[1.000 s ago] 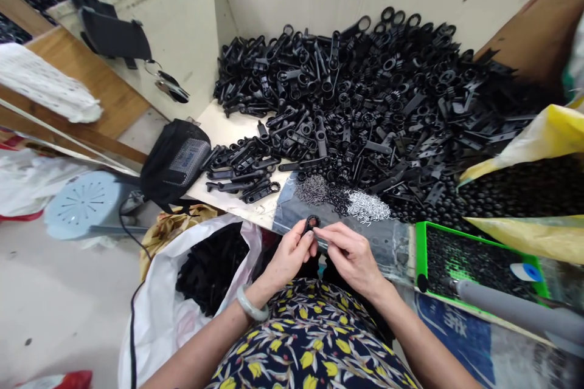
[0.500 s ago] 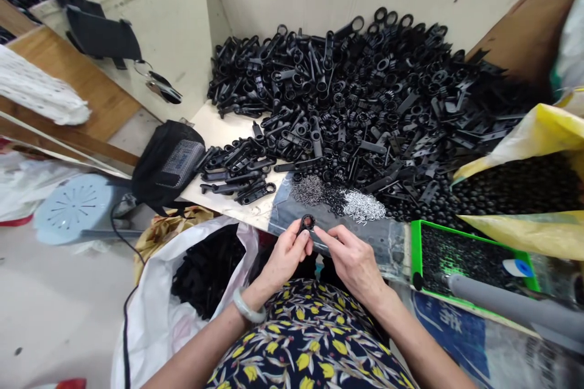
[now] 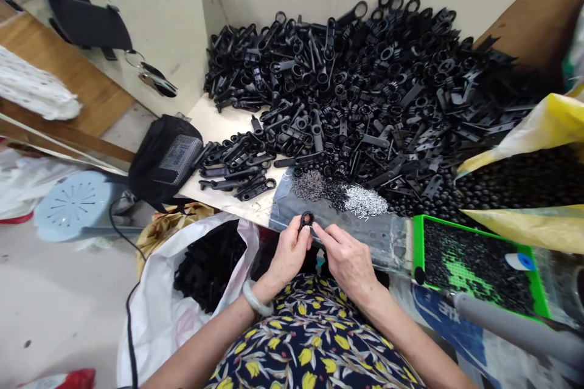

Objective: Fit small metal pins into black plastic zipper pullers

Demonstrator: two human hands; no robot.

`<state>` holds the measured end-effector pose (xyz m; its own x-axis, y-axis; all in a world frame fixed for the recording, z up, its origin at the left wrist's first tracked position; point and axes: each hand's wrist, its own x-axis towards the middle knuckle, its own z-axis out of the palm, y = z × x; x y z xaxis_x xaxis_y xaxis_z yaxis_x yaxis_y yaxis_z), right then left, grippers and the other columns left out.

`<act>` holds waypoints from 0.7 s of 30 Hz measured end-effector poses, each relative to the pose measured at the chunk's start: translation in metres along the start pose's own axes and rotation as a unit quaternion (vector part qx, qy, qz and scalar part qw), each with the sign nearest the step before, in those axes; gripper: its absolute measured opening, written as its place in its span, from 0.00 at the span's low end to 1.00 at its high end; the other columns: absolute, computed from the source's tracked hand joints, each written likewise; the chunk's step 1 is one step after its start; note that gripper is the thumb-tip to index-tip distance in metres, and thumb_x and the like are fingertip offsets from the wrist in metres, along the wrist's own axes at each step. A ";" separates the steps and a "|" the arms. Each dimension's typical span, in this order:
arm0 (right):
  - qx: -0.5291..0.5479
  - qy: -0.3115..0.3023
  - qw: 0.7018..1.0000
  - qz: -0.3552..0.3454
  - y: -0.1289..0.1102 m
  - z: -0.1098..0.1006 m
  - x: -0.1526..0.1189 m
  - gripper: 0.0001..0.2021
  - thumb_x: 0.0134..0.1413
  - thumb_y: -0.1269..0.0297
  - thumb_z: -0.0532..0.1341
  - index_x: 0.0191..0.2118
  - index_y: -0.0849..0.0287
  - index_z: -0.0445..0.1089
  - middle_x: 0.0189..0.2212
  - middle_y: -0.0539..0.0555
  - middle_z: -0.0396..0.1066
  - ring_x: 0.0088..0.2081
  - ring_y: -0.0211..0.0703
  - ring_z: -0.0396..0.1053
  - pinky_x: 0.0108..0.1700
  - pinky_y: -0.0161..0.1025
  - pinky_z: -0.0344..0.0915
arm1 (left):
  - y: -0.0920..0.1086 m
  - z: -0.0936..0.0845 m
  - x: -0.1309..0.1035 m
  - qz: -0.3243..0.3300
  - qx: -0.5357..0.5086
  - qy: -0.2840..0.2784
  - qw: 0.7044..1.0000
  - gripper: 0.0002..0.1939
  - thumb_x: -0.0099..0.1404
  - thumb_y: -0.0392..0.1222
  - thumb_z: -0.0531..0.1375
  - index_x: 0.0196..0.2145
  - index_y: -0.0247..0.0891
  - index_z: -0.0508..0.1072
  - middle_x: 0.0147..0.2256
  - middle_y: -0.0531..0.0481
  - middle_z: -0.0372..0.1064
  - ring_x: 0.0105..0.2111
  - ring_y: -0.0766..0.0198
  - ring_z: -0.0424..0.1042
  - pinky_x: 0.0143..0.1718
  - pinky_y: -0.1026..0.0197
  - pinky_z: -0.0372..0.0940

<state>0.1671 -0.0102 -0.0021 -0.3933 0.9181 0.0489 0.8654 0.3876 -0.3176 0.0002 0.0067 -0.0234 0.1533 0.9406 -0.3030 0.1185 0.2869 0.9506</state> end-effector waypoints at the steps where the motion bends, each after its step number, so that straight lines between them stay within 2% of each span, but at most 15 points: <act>1: 0.003 0.001 1.000 0.003 -0.001 0.001 0.000 0.22 0.70 0.75 0.51 0.64 0.55 0.68 0.40 0.55 0.76 0.38 0.41 0.74 0.33 0.34 0.67 | 0.000 0.000 0.001 0.001 0.006 0.001 1.000 0.12 0.74 0.51 0.53 0.41 0.39 0.66 0.24 0.59 0.59 0.24 0.67 0.58 0.29 0.64 0.56; 6: -0.007 -0.019 1.000 0.016 -0.003 -0.002 0.001 0.22 0.70 0.75 0.51 0.64 0.54 0.67 0.41 0.54 0.76 0.39 0.41 0.74 0.32 0.33 0.66 | -0.001 -0.001 0.003 -0.020 -0.031 -0.006 0.999 0.13 0.73 0.52 0.55 0.40 0.39 0.66 0.24 0.60 0.57 0.23 0.69 0.56 0.27 0.65 0.54; 9: -0.036 -0.046 0.998 0.026 -0.008 -0.007 0.004 0.22 0.68 0.75 0.53 0.64 0.54 0.68 0.42 0.54 0.76 0.38 0.42 0.74 0.30 0.35 0.65 | -0.004 -0.004 0.003 -0.037 -0.067 -0.037 0.996 0.13 0.73 0.53 0.56 0.42 0.39 0.66 0.25 0.60 0.57 0.22 0.70 0.53 0.24 0.66 0.51; 12: -0.058 -0.072 0.995 0.027 -0.011 -0.012 0.009 0.23 0.67 0.76 0.55 0.64 0.54 0.67 0.42 0.54 0.76 0.38 0.43 0.75 0.29 0.37 0.64 | -0.006 -0.008 0.003 -0.056 -0.150 -0.074 0.984 0.13 0.71 0.48 0.56 0.47 0.38 0.67 0.26 0.58 0.60 0.23 0.69 0.55 0.22 0.66 0.51; 15: -0.060 -0.083 0.994 0.024 -0.011 -0.015 0.012 0.23 0.66 0.76 0.55 0.63 0.53 0.67 0.43 0.54 0.76 0.38 0.42 0.75 0.30 0.36 0.64 | -0.006 -0.010 0.003 -0.070 -0.221 -0.073 0.970 0.13 0.65 0.42 0.58 0.47 0.37 0.69 0.27 0.56 0.63 0.25 0.68 0.58 0.23 0.67 0.52; 18: -0.059 -0.081 0.995 0.025 -0.012 -0.014 0.013 0.23 0.67 0.75 0.55 0.63 0.52 0.67 0.43 0.54 0.76 0.38 0.41 0.74 0.31 0.35 0.65 | -0.008 -0.009 0.004 -0.064 -0.223 -0.066 0.971 0.12 0.66 0.43 0.58 0.46 0.37 0.69 0.27 0.56 0.62 0.25 0.68 0.58 0.23 0.67 0.52; 21: -0.084 -0.072 0.993 0.028 -0.015 -0.009 0.013 0.23 0.66 0.76 0.55 0.62 0.52 0.67 0.43 0.55 0.76 0.37 0.42 0.74 0.29 0.35 0.64 | -0.009 -0.005 0.006 -0.056 -0.178 -0.060 0.981 0.14 0.70 0.49 0.58 0.46 0.37 0.68 0.25 0.58 0.60 0.22 0.70 0.54 0.20 0.67 0.48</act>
<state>0.1515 -0.0040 0.0117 -0.3724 0.9222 -0.1041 0.9223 0.3552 -0.1524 -0.0047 0.0104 -0.0331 0.2758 0.8778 -0.3917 -0.2064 0.4521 0.8678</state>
